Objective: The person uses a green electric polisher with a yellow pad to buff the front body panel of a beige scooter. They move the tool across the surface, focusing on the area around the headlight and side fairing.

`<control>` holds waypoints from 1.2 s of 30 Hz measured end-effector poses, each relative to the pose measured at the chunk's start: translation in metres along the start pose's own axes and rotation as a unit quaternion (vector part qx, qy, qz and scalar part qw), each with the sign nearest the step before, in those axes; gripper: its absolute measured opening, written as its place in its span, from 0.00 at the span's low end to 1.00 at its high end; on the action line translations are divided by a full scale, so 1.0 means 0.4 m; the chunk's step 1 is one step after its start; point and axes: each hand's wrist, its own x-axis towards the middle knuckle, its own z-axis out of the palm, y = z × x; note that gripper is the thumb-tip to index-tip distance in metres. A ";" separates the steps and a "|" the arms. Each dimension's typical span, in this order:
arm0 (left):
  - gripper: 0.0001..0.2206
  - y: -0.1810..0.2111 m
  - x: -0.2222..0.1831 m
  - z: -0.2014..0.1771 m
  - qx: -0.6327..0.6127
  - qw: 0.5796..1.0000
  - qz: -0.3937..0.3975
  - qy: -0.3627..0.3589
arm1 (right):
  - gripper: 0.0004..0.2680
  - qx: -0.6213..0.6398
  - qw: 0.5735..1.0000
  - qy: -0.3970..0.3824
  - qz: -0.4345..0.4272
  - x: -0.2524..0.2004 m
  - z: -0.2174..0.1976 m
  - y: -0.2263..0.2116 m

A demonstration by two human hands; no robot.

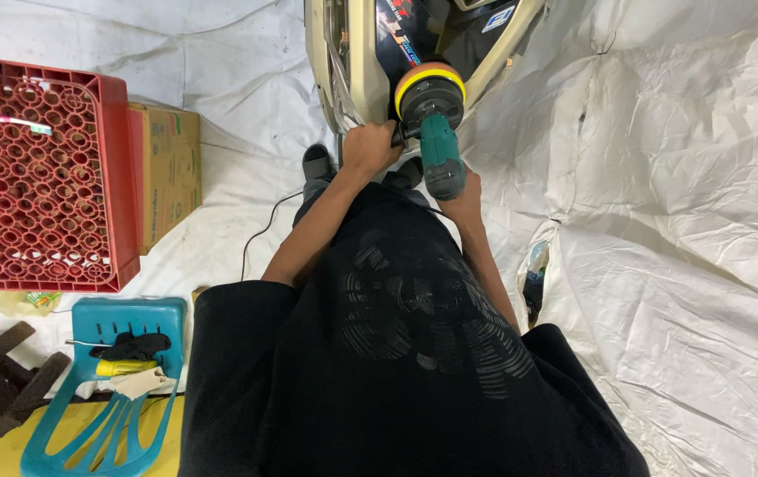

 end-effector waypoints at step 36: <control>0.14 -0.031 0.044 0.009 -0.031 0.997 -0.069 -0.013 | 0.19 0.019 1.000 0.013 -0.014 0.031 -0.036 -0.073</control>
